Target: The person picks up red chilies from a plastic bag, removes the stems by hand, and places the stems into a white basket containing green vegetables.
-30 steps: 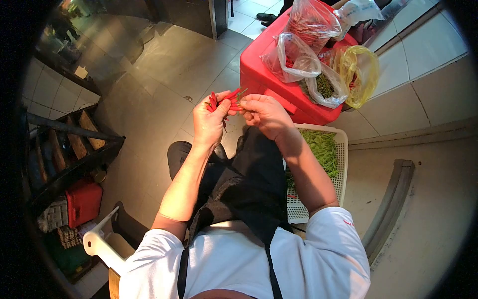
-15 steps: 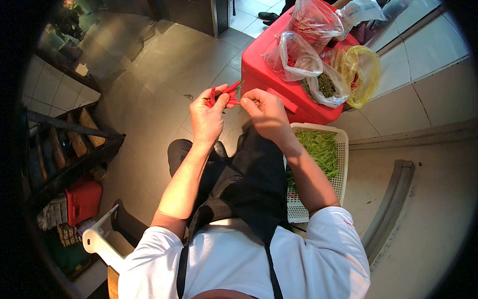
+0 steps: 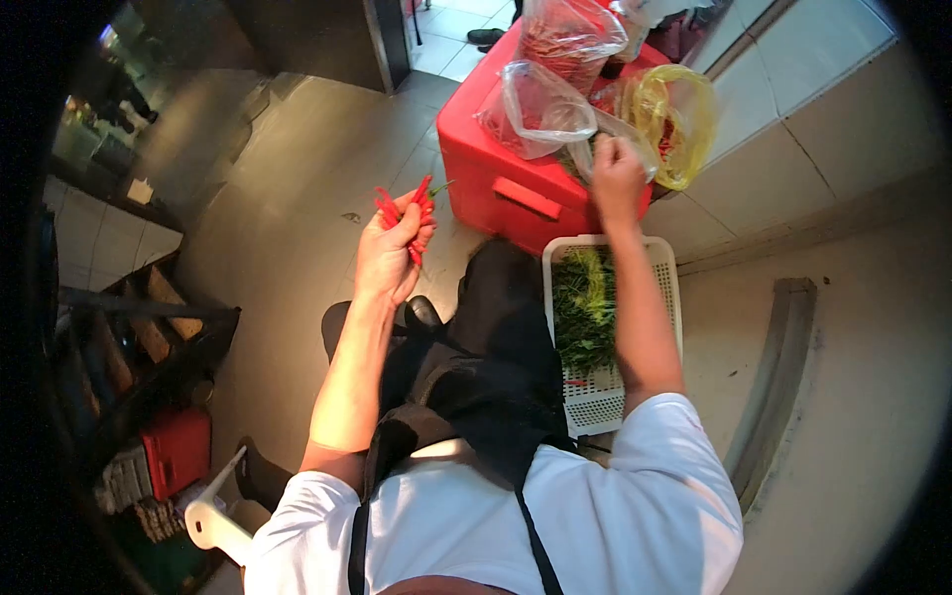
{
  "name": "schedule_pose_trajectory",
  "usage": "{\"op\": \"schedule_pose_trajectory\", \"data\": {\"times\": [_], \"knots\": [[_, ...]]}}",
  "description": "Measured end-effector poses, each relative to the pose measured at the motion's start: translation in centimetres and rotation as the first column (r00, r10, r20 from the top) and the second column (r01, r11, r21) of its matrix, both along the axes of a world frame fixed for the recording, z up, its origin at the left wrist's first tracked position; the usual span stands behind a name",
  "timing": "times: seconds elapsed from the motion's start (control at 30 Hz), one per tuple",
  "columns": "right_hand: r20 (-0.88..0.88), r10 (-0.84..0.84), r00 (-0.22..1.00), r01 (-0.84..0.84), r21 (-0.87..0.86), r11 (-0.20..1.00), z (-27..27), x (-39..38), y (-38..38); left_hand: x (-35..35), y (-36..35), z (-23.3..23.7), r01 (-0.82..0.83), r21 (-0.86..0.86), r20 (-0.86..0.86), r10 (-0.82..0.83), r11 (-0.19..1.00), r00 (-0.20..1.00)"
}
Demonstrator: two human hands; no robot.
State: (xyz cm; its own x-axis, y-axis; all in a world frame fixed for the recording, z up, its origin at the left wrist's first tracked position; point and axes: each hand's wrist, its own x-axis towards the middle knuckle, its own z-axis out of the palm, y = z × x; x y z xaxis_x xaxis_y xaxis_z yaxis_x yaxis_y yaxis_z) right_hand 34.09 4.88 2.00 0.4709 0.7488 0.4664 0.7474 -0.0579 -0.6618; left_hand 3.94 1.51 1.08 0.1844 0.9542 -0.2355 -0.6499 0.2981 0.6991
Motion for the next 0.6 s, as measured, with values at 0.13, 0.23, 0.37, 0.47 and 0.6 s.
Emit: {"op": "schedule_pose_trajectory", "data": {"times": [0.13,0.23,0.37,0.47,0.6], "knots": [[0.378,0.018,0.926,-0.062,0.106,0.992,-3.1,3.6,1.6,1.2,-0.1,1.0,-0.001,0.008,0.0,0.001,1.0,1.0],[-0.296,0.394,0.87,-0.424,-0.041,0.905,-1.0,-2.6,-1.4,1.5,-0.1,0.9,0.009,0.033,-0.034,-0.008,0.999,0.999],[-0.748,0.422,0.513,-0.662,-0.032,0.748,2.9,-10.3,-4.9,1.9,-0.2,1.0,0.039,0.145,-0.304,0.007,0.989,0.953],[-0.757,0.468,0.456,-0.661,0.064,0.748,3.0,-12.1,-5.0,1.9,-0.6,1.4,0.061,0.253,-0.467,0.066,0.966,0.882],[-0.728,0.474,0.495,-0.664,0.036,0.747,2.4,-12.5,-5.0,2.0,-1.0,1.5,0.01,0.321,-0.45,0.143,0.947,0.882]]}}
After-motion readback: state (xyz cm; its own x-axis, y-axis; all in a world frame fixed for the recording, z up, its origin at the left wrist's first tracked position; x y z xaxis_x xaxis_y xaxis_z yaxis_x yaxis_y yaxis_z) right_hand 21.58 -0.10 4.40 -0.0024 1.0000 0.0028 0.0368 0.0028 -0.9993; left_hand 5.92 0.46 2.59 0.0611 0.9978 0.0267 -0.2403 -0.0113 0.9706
